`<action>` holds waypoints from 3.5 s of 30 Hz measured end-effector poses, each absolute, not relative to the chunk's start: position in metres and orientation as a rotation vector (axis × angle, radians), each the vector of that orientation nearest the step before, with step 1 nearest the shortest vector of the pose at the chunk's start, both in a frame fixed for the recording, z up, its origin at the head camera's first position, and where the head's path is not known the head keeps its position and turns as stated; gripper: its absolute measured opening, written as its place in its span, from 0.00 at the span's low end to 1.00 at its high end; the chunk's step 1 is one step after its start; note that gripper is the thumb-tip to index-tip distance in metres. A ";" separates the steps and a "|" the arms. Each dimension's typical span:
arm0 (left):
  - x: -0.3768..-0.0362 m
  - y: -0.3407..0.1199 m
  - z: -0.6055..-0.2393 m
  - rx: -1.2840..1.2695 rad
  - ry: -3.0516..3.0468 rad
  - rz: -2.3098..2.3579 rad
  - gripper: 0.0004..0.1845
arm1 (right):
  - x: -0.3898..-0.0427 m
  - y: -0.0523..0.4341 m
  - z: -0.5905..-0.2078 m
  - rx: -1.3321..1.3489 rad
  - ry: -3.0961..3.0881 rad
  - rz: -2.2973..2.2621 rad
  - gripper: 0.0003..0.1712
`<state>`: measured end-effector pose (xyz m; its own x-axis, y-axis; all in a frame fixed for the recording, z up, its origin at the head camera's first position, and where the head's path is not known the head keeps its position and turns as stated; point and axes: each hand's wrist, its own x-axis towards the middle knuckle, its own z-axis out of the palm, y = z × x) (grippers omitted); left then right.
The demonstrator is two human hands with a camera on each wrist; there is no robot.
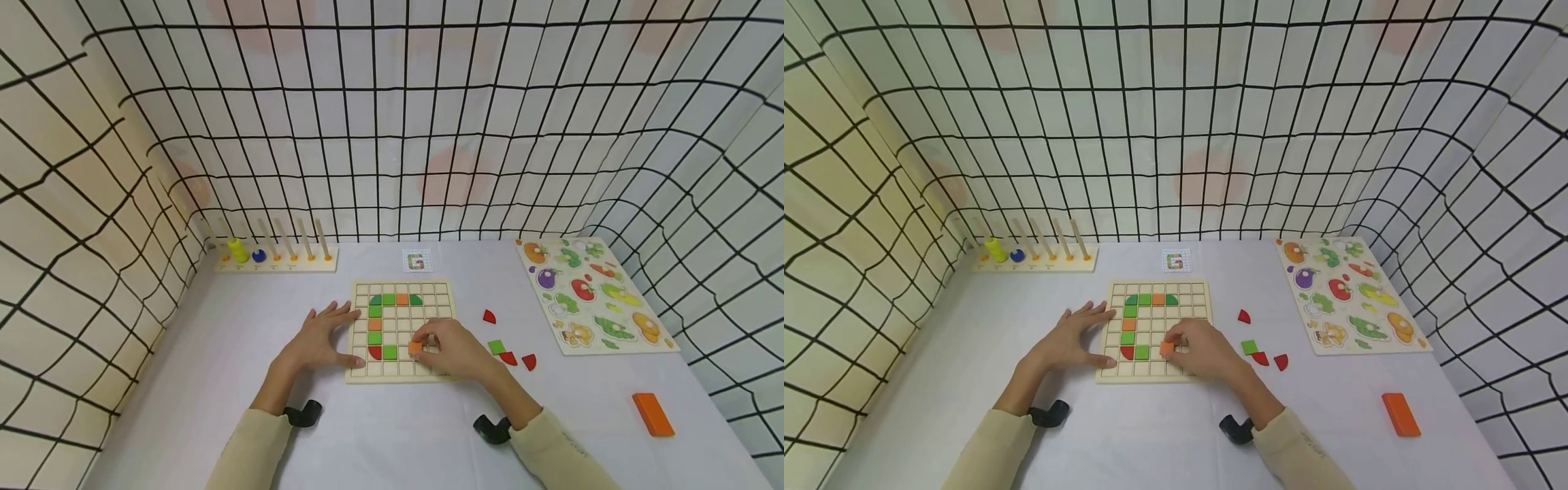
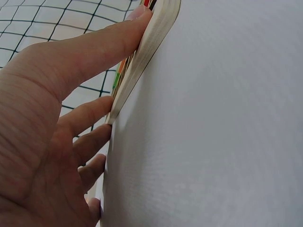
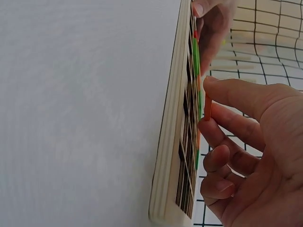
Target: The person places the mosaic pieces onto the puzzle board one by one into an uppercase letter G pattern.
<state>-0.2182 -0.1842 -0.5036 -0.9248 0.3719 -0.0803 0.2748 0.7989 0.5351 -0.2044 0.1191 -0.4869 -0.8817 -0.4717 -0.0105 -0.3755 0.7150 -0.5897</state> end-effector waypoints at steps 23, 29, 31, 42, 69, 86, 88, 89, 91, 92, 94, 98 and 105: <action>-0.218 -0.181 -0.500 0.518 2.810 0.781 0.54 | -0.204 0.106 -0.491 -0.750 2.765 -0.908 0.11; -0.218 -0.182 -0.502 0.515 2.815 0.784 0.53 | -0.203 0.105 -0.493 -0.747 2.770 -0.893 0.12; -0.218 -0.182 -0.502 0.512 2.815 0.781 0.53 | -0.203 0.105 -0.492 -0.749 2.765 -0.900 0.12; -0.217 -0.182 -0.502 0.501 2.810 0.771 0.53 | -0.201 0.108 -0.489 -0.711 2.746 -0.974 0.12; -0.217 -0.184 -0.505 0.500 2.826 0.780 0.53 | -0.215 0.200 -0.481 -0.422 2.914 -0.984 0.14; -0.217 -0.183 -0.505 0.497 2.825 0.796 0.53 | -0.240 0.248 -0.492 -0.244 2.965 -0.909 0.12; -0.217 -0.183 -0.505 0.500 2.826 0.796 0.53 | -0.241 0.249 -0.492 -0.258 2.969 -0.913 0.13; -0.217 -0.183 -0.505 0.499 2.827 0.795 0.53 | -0.242 0.250 -0.493 -0.264 2.971 -0.906 0.13; -0.217 -0.183 -0.505 0.497 2.828 0.792 0.53 | -0.243 0.250 -0.495 -0.268 2.969 -0.889 0.15; -0.217 -0.183 -0.505 0.499 2.828 0.793 0.53 | -0.243 0.250 -0.496 -0.268 2.967 -0.878 0.15; -0.217 -0.184 -0.505 0.497 2.827 0.795 0.53 | -0.244 0.250 -0.497 -0.270 2.965 -0.853 0.16; -0.217 -0.184 -0.505 0.496 2.827 0.796 0.53 | -0.244 0.246 -0.499 -0.267 2.951 -0.838 0.17; -0.218 -0.184 -0.506 0.500 2.825 0.790 0.53 | -0.243 0.242 -0.498 -0.247 2.938 -0.816 0.21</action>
